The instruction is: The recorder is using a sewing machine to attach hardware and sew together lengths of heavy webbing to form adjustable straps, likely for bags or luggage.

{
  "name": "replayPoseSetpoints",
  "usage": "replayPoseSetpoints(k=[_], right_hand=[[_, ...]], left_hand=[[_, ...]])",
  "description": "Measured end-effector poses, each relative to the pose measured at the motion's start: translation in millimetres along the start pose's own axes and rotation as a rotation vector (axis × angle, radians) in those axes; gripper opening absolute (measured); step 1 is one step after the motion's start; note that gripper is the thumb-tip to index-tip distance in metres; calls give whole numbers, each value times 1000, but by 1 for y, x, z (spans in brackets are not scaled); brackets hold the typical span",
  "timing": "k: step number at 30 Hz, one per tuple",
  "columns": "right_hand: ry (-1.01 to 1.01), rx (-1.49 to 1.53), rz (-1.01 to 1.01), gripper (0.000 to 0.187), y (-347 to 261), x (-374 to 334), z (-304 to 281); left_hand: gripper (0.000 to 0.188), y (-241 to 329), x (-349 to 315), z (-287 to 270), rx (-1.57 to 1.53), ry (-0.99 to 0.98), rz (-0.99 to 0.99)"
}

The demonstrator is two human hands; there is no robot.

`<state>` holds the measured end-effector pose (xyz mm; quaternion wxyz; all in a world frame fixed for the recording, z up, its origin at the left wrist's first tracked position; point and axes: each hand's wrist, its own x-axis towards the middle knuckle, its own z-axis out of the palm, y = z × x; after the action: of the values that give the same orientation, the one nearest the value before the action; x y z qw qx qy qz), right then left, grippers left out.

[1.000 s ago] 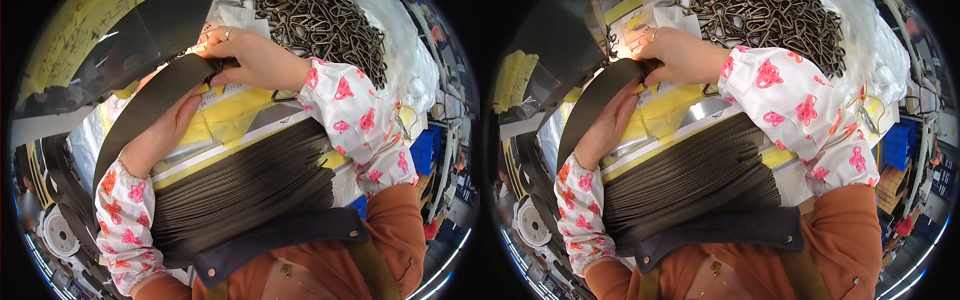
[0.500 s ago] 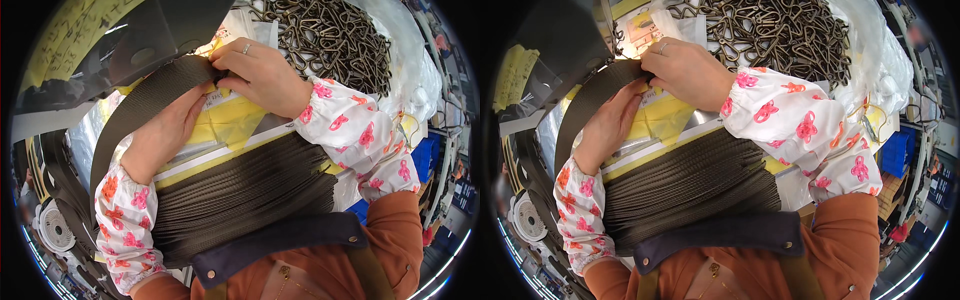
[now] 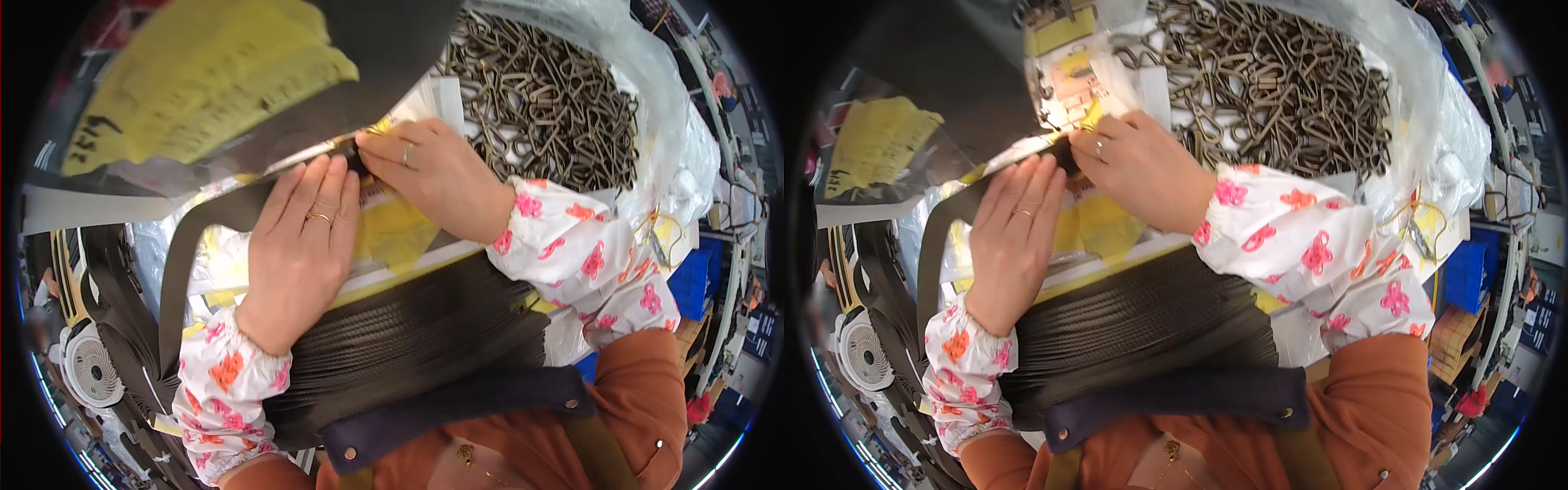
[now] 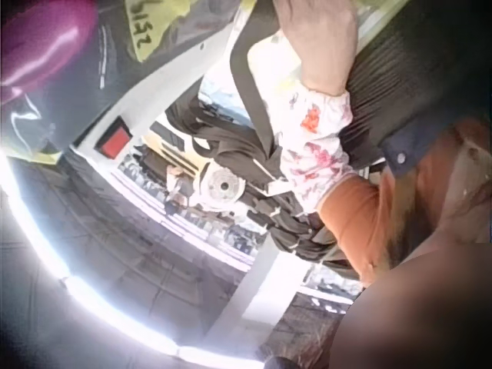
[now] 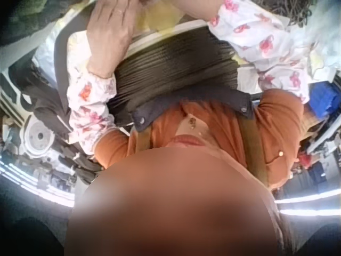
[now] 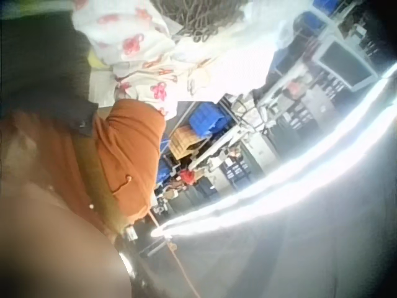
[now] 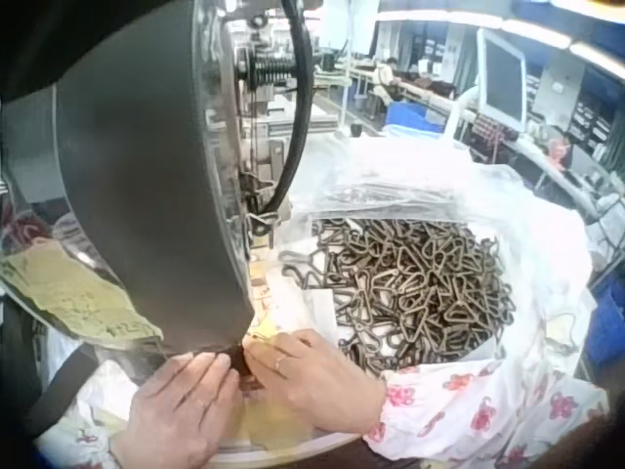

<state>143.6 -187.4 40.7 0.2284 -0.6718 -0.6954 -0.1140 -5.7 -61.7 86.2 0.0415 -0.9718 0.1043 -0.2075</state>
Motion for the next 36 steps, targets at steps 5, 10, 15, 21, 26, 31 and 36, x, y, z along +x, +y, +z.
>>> replayPoseSetpoints(k=[5,10,15,21,26,31,36], right_hand=[[-15,-23,-16,32,-1,-1,-2],[-32,-27,40,29,-1,4,-5],[-66,-124,-52,26,-2,9,-11],[4,-93,-51,25,-1,4,-6],[0,-121,-71,21,0,3,-11],[51,-51,-49,24,1,4,-6],[19,-106,-52,24,2,4,-3]], left_hand=[[27,-26,-13,26,-129,36,1],[28,-34,-10,30,-300,18,-68],[31,-32,-5,25,-375,-71,-140],[28,-23,-13,38,-390,73,-273],[27,-21,-9,32,-572,-27,-339],[26,-25,-5,24,-369,-13,-292],[21,-27,-2,28,-388,65,-299]])
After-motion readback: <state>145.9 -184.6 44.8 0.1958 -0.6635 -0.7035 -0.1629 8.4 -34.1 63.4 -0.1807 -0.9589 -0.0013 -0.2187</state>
